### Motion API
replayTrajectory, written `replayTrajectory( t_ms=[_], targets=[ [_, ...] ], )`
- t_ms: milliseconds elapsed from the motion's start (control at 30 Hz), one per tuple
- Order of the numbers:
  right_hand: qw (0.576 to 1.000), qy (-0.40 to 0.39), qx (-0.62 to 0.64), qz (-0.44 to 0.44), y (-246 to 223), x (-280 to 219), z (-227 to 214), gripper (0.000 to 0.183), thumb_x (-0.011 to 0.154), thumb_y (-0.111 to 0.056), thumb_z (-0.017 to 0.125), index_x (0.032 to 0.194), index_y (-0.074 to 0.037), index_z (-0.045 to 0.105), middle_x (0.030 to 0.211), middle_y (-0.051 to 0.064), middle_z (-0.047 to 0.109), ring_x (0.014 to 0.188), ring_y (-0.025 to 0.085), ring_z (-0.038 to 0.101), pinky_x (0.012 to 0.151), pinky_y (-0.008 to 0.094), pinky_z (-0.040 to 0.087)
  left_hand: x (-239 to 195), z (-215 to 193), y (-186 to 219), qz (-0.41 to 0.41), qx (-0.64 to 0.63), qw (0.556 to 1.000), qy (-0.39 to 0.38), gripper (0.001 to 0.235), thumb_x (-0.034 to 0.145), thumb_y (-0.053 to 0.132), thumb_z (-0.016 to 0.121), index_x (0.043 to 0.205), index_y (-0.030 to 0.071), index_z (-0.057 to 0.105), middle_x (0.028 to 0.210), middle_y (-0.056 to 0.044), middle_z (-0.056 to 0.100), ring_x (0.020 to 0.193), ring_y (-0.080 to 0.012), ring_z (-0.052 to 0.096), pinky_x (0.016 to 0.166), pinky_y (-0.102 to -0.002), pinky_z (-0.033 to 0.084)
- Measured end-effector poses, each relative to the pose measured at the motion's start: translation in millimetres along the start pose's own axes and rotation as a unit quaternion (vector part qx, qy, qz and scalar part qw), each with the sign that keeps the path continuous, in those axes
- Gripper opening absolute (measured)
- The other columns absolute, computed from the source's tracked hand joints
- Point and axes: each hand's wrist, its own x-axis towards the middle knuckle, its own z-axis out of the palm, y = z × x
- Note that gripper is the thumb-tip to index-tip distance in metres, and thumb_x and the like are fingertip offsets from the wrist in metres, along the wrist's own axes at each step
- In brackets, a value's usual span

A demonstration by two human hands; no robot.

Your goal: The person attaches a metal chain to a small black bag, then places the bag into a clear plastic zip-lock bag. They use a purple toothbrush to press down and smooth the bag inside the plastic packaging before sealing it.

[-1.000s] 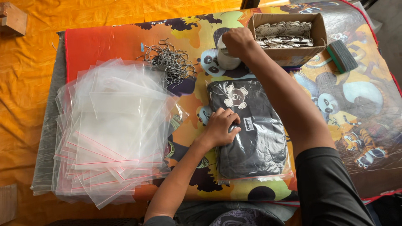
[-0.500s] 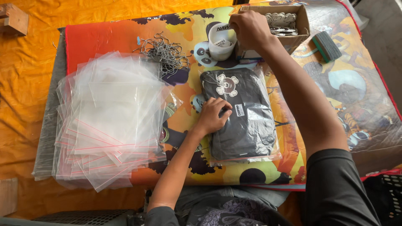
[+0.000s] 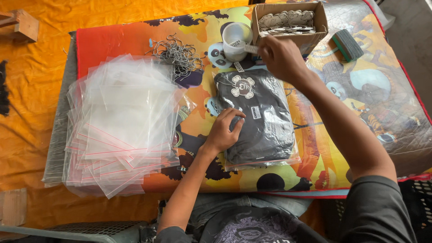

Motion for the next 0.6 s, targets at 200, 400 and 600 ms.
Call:
replayTrajectory(
  t_ms=[200, 400, 600],
  targets=[
    [0.993, 0.041, 0.105, 0.040, -56, -104, -7, 0.010, 0.099, -0.006, 0.058, 0.096, -0.004, 0.067, 0.071, 0.018, 0.066, 0.066, 0.045, 0.063, 0.064, 0.051, 0.049, -12, 22, -1, -0.007, -0.029, 0.999, 0.045, 0.013, 0.097, 0.018, 0.062, 0.110, 0.014, 0.066, 0.099, -0.004, 0.068, 0.098, -0.0242, 0.070, 0.085, -0.036, 0.055],
    [0.979, 0.114, 0.116, 0.122, -84, -216, 9, 0.014, 0.090, -0.006, 0.071, 0.100, -0.016, 0.073, 0.076, 0.004, 0.073, 0.068, 0.029, 0.069, 0.069, 0.040, 0.056, -61, 25, 34, 0.097, 0.239, 0.956, -0.138, 0.087, 0.059, 0.054, 0.084, 0.125, 0.009, 0.049, 0.110, -0.011, 0.043, 0.112, -0.0369, 0.047, 0.098, -0.048, 0.041],
    [0.955, 0.202, 0.118, 0.182, -109, -316, 39, 0.014, 0.081, -0.013, 0.075, 0.089, -0.024, 0.077, 0.050, -0.011, 0.067, 0.046, 0.015, 0.064, 0.061, 0.025, 0.054, -61, 24, 33, 0.211, 0.283, 0.936, 0.013, 0.011, 0.090, 0.020, 0.058, 0.086, 0.009, 0.057, 0.086, -0.004, 0.044, 0.083, -0.0271, 0.052, 0.072, -0.037, 0.041]
  ],
)
